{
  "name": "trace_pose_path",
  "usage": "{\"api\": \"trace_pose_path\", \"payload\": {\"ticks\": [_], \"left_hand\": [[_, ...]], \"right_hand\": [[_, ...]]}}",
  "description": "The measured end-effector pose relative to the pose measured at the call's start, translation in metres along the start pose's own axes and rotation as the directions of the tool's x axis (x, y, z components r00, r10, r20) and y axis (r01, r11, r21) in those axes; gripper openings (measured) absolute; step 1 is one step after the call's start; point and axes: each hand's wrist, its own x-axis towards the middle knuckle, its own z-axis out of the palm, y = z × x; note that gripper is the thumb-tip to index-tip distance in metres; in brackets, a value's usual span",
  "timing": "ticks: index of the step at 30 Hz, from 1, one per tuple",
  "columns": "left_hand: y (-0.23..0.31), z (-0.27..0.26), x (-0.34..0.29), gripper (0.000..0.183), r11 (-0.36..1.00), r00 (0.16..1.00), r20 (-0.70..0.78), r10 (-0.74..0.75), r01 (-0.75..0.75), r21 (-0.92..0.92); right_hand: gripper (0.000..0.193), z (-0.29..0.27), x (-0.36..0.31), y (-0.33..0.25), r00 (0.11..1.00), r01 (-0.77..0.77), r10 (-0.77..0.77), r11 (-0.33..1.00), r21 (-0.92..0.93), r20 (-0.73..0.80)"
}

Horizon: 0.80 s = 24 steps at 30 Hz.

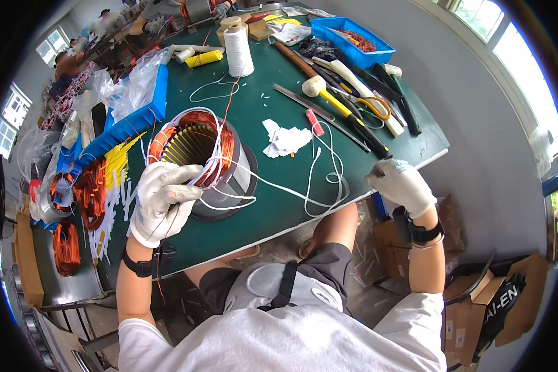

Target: Manually winding and tying copper wire onto a motor stator core.

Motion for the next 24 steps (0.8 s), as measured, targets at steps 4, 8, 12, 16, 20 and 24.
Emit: {"api": "trace_pose_path", "payload": {"ticks": [4, 8, 12, 16, 20, 24], "left_hand": [[0.001, 0.002, 0.002, 0.029, 1.000, 0.999, -0.030, 0.021, -0.021, 0.002], [0.004, 0.002, 0.001, 0.025, 1.000, 0.999, -0.029, -0.017, 0.017, 0.005], [0.003, -0.001, 0.001, 0.025, 1.000, 1.000, -0.003, -0.020, 0.020, 0.018], [0.001, 0.001, 0.002, 0.029, 0.998, 0.999, -0.030, 0.019, -0.017, 0.057], [0.000, 0.001, 0.002, 0.031, 0.999, 1.000, -0.028, 0.012, -0.011, 0.033], [-0.001, 0.001, 0.001, 0.033, 1.000, 0.999, -0.029, 0.014, -0.014, 0.011]], "right_hand": [[0.016, 0.027, 0.045, -0.004, 0.782, 0.233, -0.406, 0.894, -0.381, -0.473], [0.012, 0.054, 0.103, -0.029, 0.756, 0.468, -0.652, 0.604, -0.645, -0.062], [0.007, 0.056, 0.131, -0.027, 0.836, 0.359, -0.539, 0.398, -0.844, 0.101], [0.010, 0.054, 0.139, -0.013, 0.831, 0.358, -0.547, 0.390, -0.848, 0.100], [0.030, 0.043, 0.135, -0.017, 0.842, 0.396, -0.525, 0.757, -0.520, -0.122], [0.030, 0.027, 0.100, -0.043, 0.647, 0.547, -0.429, 0.837, -0.009, -0.631]]}}
